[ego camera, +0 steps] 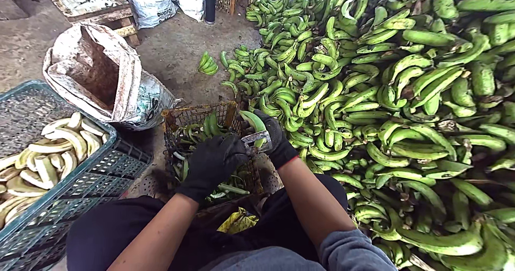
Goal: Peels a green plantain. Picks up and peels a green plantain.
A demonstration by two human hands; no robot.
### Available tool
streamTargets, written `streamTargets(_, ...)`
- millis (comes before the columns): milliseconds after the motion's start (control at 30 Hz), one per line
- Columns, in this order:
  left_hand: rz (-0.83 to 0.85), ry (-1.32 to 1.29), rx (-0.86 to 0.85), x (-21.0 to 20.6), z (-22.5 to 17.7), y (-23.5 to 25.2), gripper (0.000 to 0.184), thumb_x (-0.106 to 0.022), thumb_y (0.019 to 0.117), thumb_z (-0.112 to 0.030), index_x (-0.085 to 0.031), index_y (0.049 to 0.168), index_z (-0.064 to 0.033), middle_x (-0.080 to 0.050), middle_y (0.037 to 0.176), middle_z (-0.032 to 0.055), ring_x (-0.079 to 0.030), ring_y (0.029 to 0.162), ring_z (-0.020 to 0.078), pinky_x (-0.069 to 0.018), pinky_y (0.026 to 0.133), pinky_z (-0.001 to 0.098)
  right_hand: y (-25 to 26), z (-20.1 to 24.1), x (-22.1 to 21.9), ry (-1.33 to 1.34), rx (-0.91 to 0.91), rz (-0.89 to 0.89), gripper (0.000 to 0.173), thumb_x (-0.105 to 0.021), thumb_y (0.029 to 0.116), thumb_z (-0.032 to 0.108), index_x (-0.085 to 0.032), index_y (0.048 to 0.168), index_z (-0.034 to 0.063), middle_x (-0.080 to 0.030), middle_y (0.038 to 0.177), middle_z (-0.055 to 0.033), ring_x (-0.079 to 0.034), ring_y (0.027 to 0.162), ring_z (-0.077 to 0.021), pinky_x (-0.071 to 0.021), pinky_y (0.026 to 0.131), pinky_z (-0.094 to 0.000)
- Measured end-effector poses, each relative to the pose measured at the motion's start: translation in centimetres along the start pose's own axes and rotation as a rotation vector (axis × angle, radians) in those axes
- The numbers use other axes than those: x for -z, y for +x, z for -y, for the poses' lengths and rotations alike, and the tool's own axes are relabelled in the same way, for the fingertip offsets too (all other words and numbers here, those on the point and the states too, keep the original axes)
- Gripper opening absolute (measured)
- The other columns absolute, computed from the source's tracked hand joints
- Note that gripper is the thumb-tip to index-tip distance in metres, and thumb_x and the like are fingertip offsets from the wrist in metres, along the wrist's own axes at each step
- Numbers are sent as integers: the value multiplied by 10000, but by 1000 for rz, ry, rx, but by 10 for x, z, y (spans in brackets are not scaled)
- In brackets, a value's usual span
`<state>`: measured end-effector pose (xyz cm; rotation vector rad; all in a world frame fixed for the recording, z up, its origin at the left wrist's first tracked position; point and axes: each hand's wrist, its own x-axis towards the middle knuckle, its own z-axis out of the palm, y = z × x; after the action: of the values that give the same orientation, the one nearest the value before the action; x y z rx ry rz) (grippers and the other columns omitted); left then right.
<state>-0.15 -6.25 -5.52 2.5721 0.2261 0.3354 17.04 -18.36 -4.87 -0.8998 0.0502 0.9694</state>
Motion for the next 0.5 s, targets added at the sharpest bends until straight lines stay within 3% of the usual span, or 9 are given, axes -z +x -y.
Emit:
streamTargets(100, 86, -168, 186, 2, 2, 6, 566, -587, 1001, -479, -575, 1447, -131, -657, 1257, 180, -638, 1159, 361, -510, 981, 584, -7, -5, -11, -213, 96, -18, 383, -317, 1090, 366, -596, 1068, 105, -649, 767, -27, -634, 621, -115, -560, 541, -283)
streamTargets(167, 59, -265, 299, 6, 9, 12, 545, -557, 1028, -498, -565, 1443, -145, -666, 1254, 161, -660, 1122, 337, -521, 954, 600, -16, -15, -9, -353, 157, 120, 331, -332, 1100, 340, -597, 1155, 149, -667, 838, -1, -640, 675, -86, -572, 586, -270)
streamTargets(233, 10, -397, 437, 9, 26, 16, 501, -495, 1045, -538, -571, 1390, -183, -694, 1142, 123, -685, 1000, 295, -552, 863, 592, -26, -21, -7, -491, 150, 228, 365, -367, 1088, 419, -592, 1295, 220, -668, 912, 6, -622, 698, -76, -559, 610, -264)
streamTargets(300, -34, -513, 568, 14, 44, 18, 522, -438, 1048, -586, -586, 1370, -203, -693, 1104, 118, -673, 989, 280, -538, 861, 580, -26, -21, -7, -474, 114, 258, 391, -380, 1071, 444, -577, 1336, 234, -664, 877, -17, -600, 606, -82, -537, 521, -243)
streamTargets(400, -102, -576, 600, 21, 49, 15, 550, -417, 1035, -632, -581, 1342, -207, -666, 1036, 116, -642, 908, 267, -524, 786, 536, -22, -12, -1, -377, 98, 268, 428, -313, 1073, 488, -562, 1320, 242, -652, 847, -28, -550, 518, -86, -486, 438, -227)
streamTargets(467, -91, -546, 590, 27, 44, 12, 554, -410, 1032, -641, -570, 1369, -231, -680, 1113, 120, -660, 993, 287, -527, 843, 575, -20, -6, 2, -290, 76, 282, 529, -278, 1058, 586, -598, 1276, 225, -628, 821, -12, -512, 487, -78, -461, 411, -223)
streamTargets(500, -83, -538, 588, 29, 41, 11, 557, -410, 1028, -649, -570, 1373, -242, -684, 1125, 110, -666, 1012, 279, -534, 860, 573, -19, -4, 4, -231, 59, 308, 560, -296, 1050, 594, -607, 1316, 212, -612, 805, -4, -503, 479, -71, -455, 405, -217)
